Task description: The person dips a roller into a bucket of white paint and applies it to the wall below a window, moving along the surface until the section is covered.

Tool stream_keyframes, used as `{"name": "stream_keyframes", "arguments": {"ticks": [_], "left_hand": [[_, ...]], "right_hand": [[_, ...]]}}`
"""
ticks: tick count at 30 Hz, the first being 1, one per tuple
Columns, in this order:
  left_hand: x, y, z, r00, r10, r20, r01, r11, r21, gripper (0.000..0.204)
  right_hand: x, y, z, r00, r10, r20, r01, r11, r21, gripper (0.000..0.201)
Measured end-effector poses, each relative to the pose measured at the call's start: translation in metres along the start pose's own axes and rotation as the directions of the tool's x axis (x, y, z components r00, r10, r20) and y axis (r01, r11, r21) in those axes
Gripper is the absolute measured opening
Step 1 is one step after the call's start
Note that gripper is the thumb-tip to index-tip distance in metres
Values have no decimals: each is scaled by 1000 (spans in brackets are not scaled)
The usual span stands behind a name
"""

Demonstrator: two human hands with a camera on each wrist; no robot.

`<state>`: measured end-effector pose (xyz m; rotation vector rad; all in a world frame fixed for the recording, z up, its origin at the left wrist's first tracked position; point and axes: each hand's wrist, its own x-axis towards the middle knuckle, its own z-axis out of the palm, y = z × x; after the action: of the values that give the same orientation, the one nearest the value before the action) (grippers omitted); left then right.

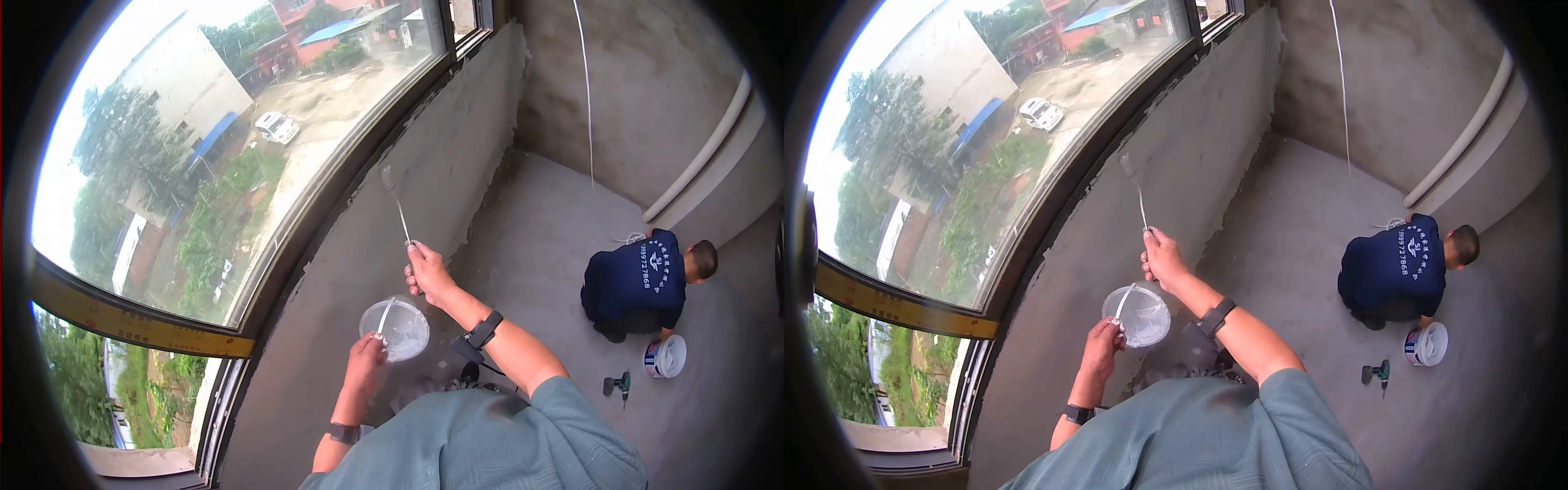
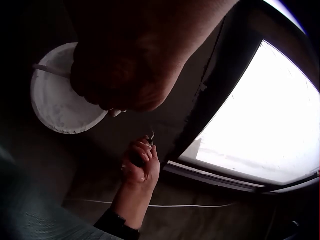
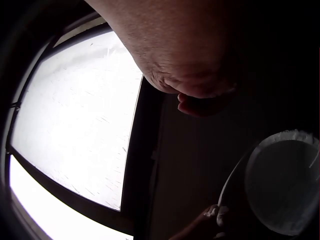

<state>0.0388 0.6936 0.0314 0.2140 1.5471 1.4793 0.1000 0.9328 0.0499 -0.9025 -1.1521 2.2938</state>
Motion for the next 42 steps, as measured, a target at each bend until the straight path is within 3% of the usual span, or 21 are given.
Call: {"name": "stream_keyframes", "arguments": {"ticks": [12,25,31,36,42], "left_hand": [[40,17,41,1000,-8,16,8,999,37,14],[166,62,115,992,-68,107,65,997,29,19],[210,78,128,977,-105,185,93,993,73,17],[230,88,138,973,-104,207,87,992,92,16],[252,84,146,971,-113,208,103,993,61,16]], "right_hand": [[70,-59,-41,999,14,-49,-11,998,68,46],[175,-151,-103,988,-21,-155,27,999,34,42],[208,-184,-124,980,-42,-195,46,999,14,41],[215,-190,-126,976,-53,-209,61,998,32,38],[167,-152,-110,993,-29,-117,33,999,32,39]]}}
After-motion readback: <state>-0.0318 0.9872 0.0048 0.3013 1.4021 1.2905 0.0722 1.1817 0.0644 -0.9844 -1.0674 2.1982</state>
